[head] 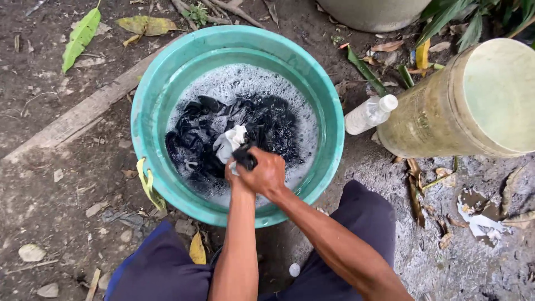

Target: Washing black clothes by hand in a green basin with soapy water.

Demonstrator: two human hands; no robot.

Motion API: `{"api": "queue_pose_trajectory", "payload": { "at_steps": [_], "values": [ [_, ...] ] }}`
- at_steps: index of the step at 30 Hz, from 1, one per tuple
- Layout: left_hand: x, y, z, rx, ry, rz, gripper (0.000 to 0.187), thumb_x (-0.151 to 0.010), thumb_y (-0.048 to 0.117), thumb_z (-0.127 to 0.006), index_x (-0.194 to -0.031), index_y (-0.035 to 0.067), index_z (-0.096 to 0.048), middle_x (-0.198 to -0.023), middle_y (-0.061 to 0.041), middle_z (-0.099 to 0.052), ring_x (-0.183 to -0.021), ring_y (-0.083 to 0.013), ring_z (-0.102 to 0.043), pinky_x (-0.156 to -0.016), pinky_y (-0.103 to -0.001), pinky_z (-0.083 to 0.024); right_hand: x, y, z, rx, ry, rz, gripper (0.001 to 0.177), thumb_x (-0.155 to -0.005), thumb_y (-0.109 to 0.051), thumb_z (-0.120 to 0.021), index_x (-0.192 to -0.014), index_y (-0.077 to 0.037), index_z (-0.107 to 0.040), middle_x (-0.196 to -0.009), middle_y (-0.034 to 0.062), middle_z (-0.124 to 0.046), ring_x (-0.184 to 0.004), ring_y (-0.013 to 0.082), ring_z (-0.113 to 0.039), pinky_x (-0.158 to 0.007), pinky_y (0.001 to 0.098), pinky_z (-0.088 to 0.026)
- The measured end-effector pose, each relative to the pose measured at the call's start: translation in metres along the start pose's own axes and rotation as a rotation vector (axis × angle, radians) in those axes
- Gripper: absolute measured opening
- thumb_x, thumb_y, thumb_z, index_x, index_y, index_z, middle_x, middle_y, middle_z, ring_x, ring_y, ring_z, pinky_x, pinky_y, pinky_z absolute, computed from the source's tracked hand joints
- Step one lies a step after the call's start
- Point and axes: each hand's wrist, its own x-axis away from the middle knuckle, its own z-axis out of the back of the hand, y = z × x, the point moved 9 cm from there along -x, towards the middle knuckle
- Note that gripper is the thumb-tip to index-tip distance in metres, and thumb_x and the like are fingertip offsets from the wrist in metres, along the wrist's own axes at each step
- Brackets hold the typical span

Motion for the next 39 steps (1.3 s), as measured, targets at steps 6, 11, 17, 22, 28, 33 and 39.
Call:
{"api": "queue_pose_trajectory", "payload": {
  "at_steps": [6,11,17,22,28,33,39],
  "values": [
    [0.033,-0.01,-0.016,-0.042,-0.099,-0.027,0.022,-0.085,0.021,-0.052,-0.096,0.005,-0.062,-0.095,-0.008,-0.066,-0.079,-0.0219,-0.065,-0.071,-0.045,-0.057,-0.046,0.086,-0.006,0.069,0.14,-0.334,0.034,-0.075,-0.042,-0.073,-0.089,-0.011,-0.072,-0.08,0.0198,-0.073,-0.073,0.0418,-0.072,-0.066,0.0531,-0.057],
    [-0.079,0.003,0.03,-0.261,-0.178,-0.27,0.021,-0.085,0.021,-0.057,-0.09,0.002,-0.066,-0.087,-0.007,-0.066,-0.072,-0.021,-0.064,-0.064,-0.04,-0.056,-0.007,0.016,0.004,0.162,-0.014,-0.115,0.035,-0.077,-0.043,-0.073,-0.085,-0.009,-0.073,-0.076,0.0232,-0.072,-0.071,0.0437,-0.071,-0.069,0.0539,-0.056],
    [0.045,0.006,-0.01,-0.022,0.013,-0.121,0.018,-0.081,0.018,-0.061,-0.086,0.003,-0.068,-0.083,-0.006,-0.067,-0.068,-0.0208,-0.064,-0.059,-0.04,-0.054,-0.062,0.159,-0.006,0.02,0.166,-0.456,0.042,-0.08,-0.038,-0.076,-0.087,0.003,-0.074,-0.079,0.0238,-0.071,-0.07,0.036,-0.07,-0.067,0.0503,-0.055],
    [0.014,0.032,-0.011,0.069,-0.158,-0.15,0.019,-0.076,0.013,-0.064,-0.09,-0.001,-0.065,-0.091,-0.009,-0.064,-0.073,-0.0225,-0.063,-0.066,-0.04,-0.053,-0.031,0.223,0.017,-0.697,0.37,-0.934,0.035,-0.079,-0.029,-0.081,-0.085,0.004,-0.074,-0.084,0.0107,-0.075,-0.069,0.0207,-0.068,-0.064,0.0425,-0.054],
    [0.028,0.079,0.002,-0.067,-0.006,0.105,0.03,-0.078,0.03,-0.067,-0.105,0.015,-0.067,-0.101,-0.005,-0.066,-0.091,-0.0229,-0.061,-0.077,-0.038,-0.044,-0.034,0.16,0.025,-1.388,0.126,-0.731,0.014,-0.085,-0.018,-0.073,-0.088,-0.006,-0.07,-0.083,0.0075,-0.071,-0.073,0.0231,-0.07,-0.07,0.0381,-0.058],
    [-0.027,0.078,0.014,-0.276,-0.088,0.1,0.043,-0.081,0.037,-0.078,-0.113,0.01,-0.065,-0.087,-0.004,-0.062,-0.066,-0.0214,-0.059,-0.055,-0.035,-0.039,-0.048,0.119,0.07,-1.179,0.167,-0.542,0.014,-0.085,-0.014,-0.073,-0.094,-0.005,-0.069,-0.087,0.0067,-0.072,-0.076,0.0207,-0.07,-0.073,0.0369,-0.058],
    [0.059,0.123,-0.018,-0.706,-0.158,-0.498,0.031,-0.07,0.007,-0.067,-0.1,0.004,-0.076,-0.076,-0.002,-0.062,-0.063,-0.0146,-0.051,-0.054,-0.034,-0.042,-0.04,0.156,0.055,-0.823,0.186,-0.505,0.03,-0.085,-0.016,-0.078,-0.108,0.002,-0.072,-0.098,0.008,-0.075,-0.082,0.0181,-0.069,-0.075,0.0339,-0.055]
  ]
}}
